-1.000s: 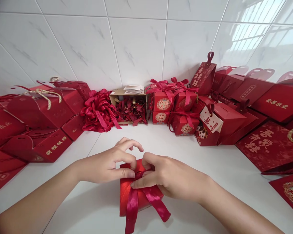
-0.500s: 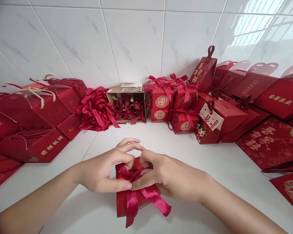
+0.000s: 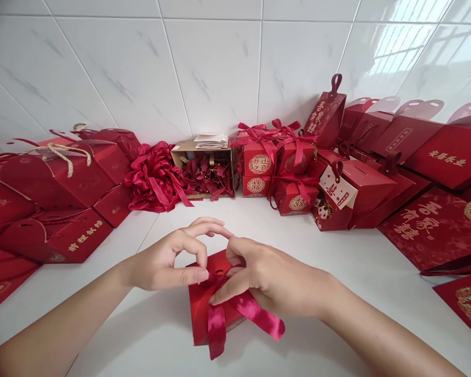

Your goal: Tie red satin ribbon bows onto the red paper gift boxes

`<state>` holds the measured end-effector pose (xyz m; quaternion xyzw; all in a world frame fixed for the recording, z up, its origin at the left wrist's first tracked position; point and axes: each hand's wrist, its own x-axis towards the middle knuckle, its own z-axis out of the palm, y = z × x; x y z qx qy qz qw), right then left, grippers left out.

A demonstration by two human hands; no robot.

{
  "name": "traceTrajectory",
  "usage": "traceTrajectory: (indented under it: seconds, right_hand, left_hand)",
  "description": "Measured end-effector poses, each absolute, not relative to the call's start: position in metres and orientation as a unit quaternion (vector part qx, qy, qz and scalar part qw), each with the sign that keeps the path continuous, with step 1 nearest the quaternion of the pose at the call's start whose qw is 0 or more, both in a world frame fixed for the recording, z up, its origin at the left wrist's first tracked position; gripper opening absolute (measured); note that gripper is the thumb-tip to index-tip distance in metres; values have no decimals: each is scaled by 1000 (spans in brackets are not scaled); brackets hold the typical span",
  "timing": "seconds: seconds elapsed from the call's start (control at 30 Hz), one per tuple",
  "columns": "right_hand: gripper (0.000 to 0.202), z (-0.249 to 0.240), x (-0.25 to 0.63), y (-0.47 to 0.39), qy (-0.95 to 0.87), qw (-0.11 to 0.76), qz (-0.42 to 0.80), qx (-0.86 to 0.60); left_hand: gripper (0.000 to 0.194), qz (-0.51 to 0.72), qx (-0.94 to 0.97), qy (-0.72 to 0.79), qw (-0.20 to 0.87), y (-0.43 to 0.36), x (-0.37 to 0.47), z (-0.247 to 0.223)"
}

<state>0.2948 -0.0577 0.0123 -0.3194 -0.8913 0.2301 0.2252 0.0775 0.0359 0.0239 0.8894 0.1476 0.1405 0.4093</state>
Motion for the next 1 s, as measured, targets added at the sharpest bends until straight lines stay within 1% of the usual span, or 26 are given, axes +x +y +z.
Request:
traceTrajectory:
  seconds: [0.1,0.23,0.33,0.43,0.5,0.73,0.9,1.0]
  right_hand:
    - [33,15,295,-58,-885,230,231,-331]
    - [30,18,298,-60,-865,264,265,-334]
    - [22,19,299,-60,-849,284,281,-347]
    - [28,21,299,-60,-844,283,276,-363]
    - [29,20,300,-59,-839,291,269,-373]
    - [14,18,302,-55,-820,333,258,-389]
    - [9,18,304,-53,-807,333,271,-405]
    - [9,18,306,-52,-802,328,280,-412]
  left_hand:
    - [25,122,879,175,427,29,79,26]
    - [26,140,853,208,458,14,83,27]
    - [21,146,834,232,479,6,86,28]
    - [15,160,818,233,500,2,87,28]
    - [14,173,806,240,512,2,89,26]
    - [25,218,752,289,551,-4,96,15]
    - [15,221,745,296,555,-5,97,8]
    - [15,219,751,308,541,-3,98,6]
